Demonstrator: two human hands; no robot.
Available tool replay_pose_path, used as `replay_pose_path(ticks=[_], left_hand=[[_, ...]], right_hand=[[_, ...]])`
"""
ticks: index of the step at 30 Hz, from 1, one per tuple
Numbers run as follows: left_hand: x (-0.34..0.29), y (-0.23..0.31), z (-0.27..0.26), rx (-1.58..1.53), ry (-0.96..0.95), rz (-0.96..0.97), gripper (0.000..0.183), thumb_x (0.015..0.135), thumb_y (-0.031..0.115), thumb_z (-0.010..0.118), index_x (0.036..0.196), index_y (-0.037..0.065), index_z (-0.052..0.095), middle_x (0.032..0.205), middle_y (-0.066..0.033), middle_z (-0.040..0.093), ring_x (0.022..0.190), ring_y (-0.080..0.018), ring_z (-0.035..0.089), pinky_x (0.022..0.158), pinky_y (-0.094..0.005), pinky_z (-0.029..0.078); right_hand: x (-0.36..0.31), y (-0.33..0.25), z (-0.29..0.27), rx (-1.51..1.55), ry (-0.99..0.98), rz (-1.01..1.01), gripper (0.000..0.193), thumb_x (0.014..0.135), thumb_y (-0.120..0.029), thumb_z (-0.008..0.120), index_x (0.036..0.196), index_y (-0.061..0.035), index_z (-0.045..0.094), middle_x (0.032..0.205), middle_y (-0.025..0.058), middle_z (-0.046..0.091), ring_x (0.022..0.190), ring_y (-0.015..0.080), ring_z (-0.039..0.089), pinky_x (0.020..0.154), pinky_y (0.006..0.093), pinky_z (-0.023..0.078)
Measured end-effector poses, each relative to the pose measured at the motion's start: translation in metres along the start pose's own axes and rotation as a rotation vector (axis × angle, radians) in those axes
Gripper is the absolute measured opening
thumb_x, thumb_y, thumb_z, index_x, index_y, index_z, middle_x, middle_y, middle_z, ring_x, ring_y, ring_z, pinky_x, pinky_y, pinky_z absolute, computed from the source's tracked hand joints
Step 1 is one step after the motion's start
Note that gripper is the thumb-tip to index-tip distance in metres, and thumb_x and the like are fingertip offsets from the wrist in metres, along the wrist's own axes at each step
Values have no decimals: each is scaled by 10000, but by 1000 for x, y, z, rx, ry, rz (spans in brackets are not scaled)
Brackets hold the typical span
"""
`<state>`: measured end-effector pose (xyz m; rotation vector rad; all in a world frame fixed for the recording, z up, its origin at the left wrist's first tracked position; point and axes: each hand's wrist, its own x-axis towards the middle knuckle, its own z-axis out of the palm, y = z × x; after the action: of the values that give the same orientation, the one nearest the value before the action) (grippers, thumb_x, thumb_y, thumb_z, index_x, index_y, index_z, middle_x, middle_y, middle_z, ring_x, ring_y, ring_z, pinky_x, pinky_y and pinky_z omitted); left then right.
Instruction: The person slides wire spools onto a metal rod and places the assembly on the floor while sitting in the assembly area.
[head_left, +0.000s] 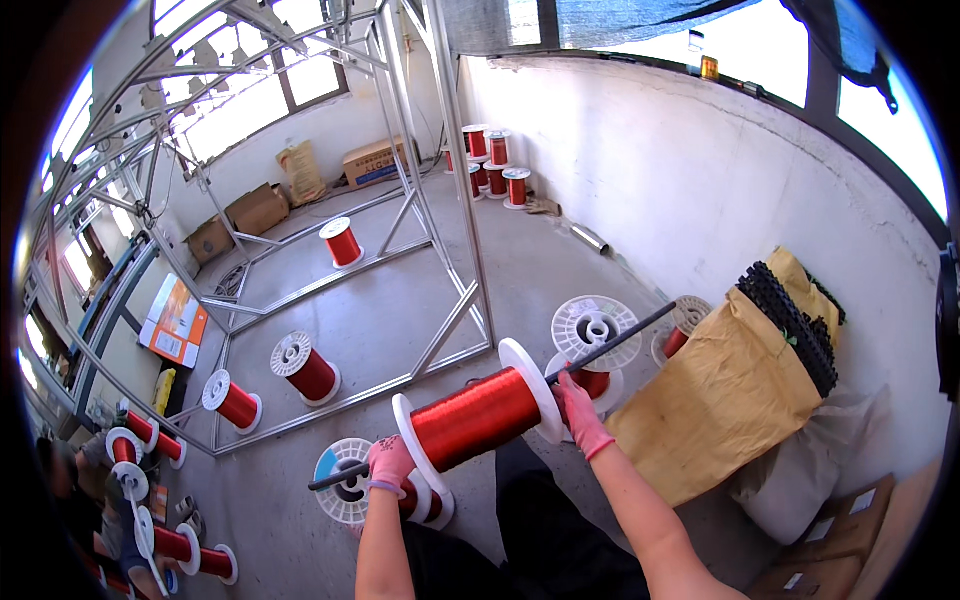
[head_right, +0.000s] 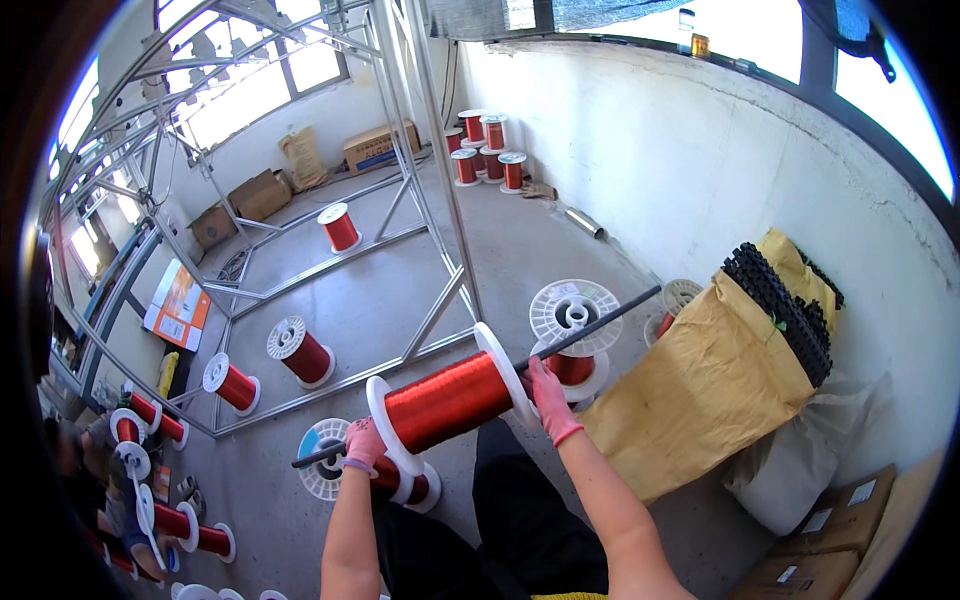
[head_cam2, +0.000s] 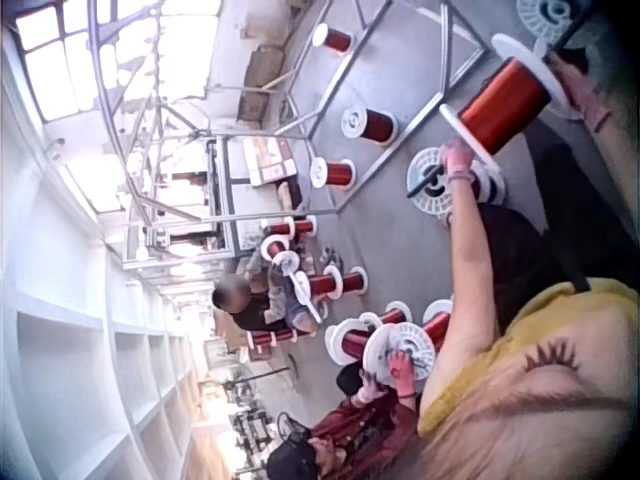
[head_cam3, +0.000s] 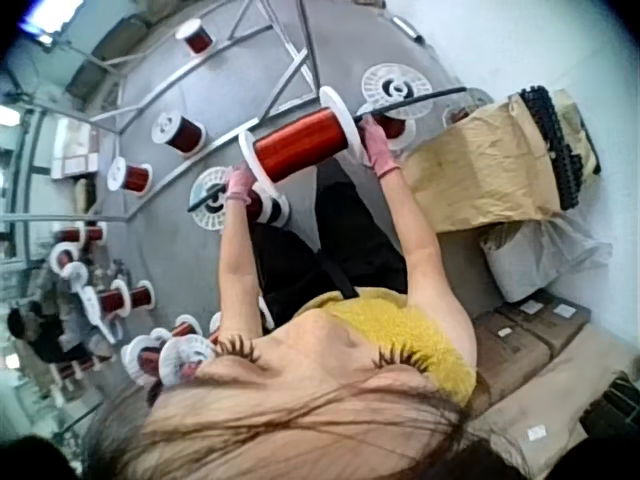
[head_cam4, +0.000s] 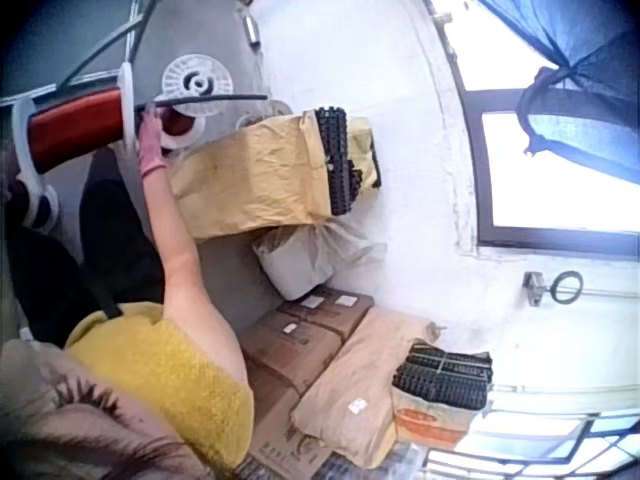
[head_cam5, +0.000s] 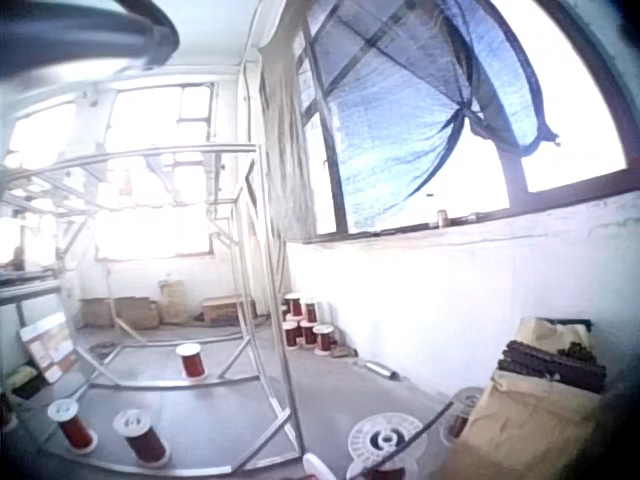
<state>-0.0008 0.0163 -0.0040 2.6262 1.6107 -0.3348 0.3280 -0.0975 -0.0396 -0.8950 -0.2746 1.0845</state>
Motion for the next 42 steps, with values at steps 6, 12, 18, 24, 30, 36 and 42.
replay_pose_path(ticks=[6, 12, 18, 24, 30, 36, 42], left_hand=[[1, -4, -3, 41, -28, -6, 284, 835, 307, 544, 929, 109, 724, 934, -101, 708, 882, -274, 687, 688, -399, 547], [-12, -2, -8, -263, 284, 103, 414, 767, 279, 628, 1124, 70, 609, 1150, -118, 572, 1053, -303, 572, 923, -406, 453], [-34, 11, 15, -67, 498, -4, 336, 737, 227, 624, 1038, 78, 613, 1066, -89, 558, 1034, -288, 523, 922, -406, 405], [-22, 18, 11, -110, 540, -19, 181, 749, 205, 608, 901, 108, 624, 930, -72, 616, 947, -266, 592, 909, -393, 403], [-6, 11, 29, -88, 547, -47, 136, 815, 159, 522, 843, 111, 645, 901, -74, 653, 898, -252, 625, 969, -377, 381], [-4, 2, 42, -137, 615, -73, 127, 792, 161, 529, 751, 123, 643, 795, -69, 658, 805, -262, 638, 878, -360, 442], [-8, 22, 3, -116, 368, -126, 105, 741, 235, 609, 765, 154, 672, 788, -79, 674, 751, -275, 652, 694, -394, 502]], right_hand=[[10, 3, 0, -38, -54, -23, 386, 943, -416, 538, 1044, -44, 564, 973, 112, 653, 864, 184, 629, 745, 298, 509], [10, -14, -6, -159, -151, 111, 378, 968, -406, 491, 1066, -50, 571, 993, 47, 640, 878, 140, 624, 801, 270, 505], [-4, -32, 12, -287, -84, 134, 374, 979, -376, 475, 1096, -35, 572, 1038, 73, 652, 904, 158, 639, 828, 286, 512], [5, -50, 5, -1005, 25, -71, 477, 938, -445, 462, 1034, -6, 622, 893, 124, 663, 892, 231, 622, 830, 361, 448], [8, -93, 123, -1364, 90, -393, 531, 926, -434, 454, 1113, 58, 523, 1077, 281, 607, 1074, 401, 562, 942, 405, 415], [-10, -65, 129, -1366, -43, -194, 587, 944, -381, 479, 1266, 106, 419, 1219, 311, 533, 1188, 422, 485, 986, 413, 401], [-95, 106, -204, -2216, -303, 247, 480, 985, -274, 344, 1365, 18, 362, 1392, 251, 387, 1256, 390, 435, 1041, 453, 358]])
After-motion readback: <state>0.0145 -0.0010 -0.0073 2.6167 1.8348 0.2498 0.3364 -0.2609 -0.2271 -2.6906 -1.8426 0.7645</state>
